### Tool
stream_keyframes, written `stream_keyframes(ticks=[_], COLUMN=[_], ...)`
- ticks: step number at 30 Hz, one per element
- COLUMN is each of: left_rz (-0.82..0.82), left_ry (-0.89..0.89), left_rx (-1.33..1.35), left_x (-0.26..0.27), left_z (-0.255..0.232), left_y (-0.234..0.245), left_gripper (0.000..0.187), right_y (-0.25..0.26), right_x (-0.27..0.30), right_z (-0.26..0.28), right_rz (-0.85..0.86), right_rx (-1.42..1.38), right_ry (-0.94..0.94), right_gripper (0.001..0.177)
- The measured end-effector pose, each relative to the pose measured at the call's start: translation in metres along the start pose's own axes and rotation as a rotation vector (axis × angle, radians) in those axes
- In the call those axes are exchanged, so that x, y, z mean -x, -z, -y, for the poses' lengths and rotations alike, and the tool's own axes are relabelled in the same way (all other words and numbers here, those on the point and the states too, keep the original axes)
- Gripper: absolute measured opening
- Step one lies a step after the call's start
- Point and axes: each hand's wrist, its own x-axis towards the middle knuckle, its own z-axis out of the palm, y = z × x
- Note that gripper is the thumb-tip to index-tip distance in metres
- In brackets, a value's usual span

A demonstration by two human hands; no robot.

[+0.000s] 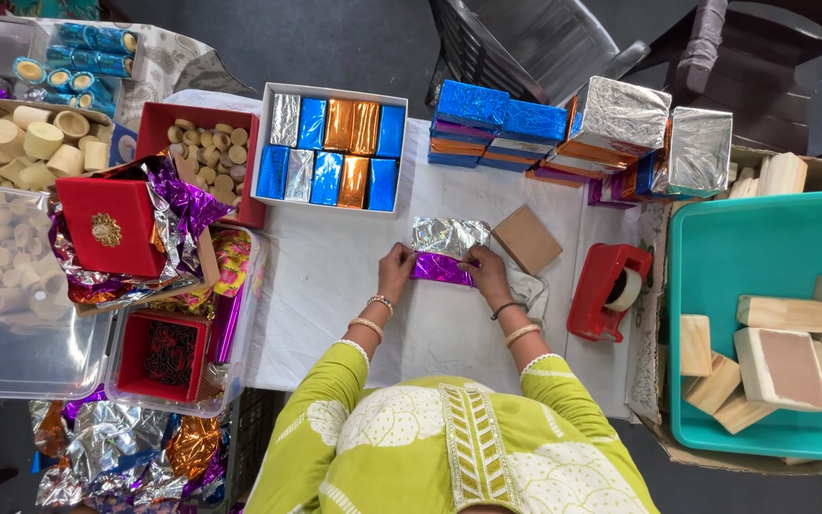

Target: The person wraps individual bars of soap in foil and decorative paper, securing them with tape, and then places the wrapped bars into a compartmentalized box.

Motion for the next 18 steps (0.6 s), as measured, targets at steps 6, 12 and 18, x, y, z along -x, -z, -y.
stream_keyframes(ticks=[6, 12, 18], left_rz=[-0.05, 0.318, 0.413], left_ry=[-0.412, -0.776, -0.716], left_rx=[-0.315, -0.64, -0.697], left_x=[0.023, 0.046, 0.044], left_z=[-0.047, -0.066, -0.067], left_y=[0.019, -0.002, -0.001], left_gripper=[0.022, 0.037, 0.041], right_y=[-0.003, -0.005, -0.014], right_x=[-0.009, -0.016, 0.0], right_z=[-0.021, -0.038, -0.11], right_rz=[0.044, 0.095, 0.009], right_rx=[-0.066, -0.107, -0.273], right_ry=[-0.098, -0.132, -0.095], right_gripper=[0.017, 0.015, 0.023])
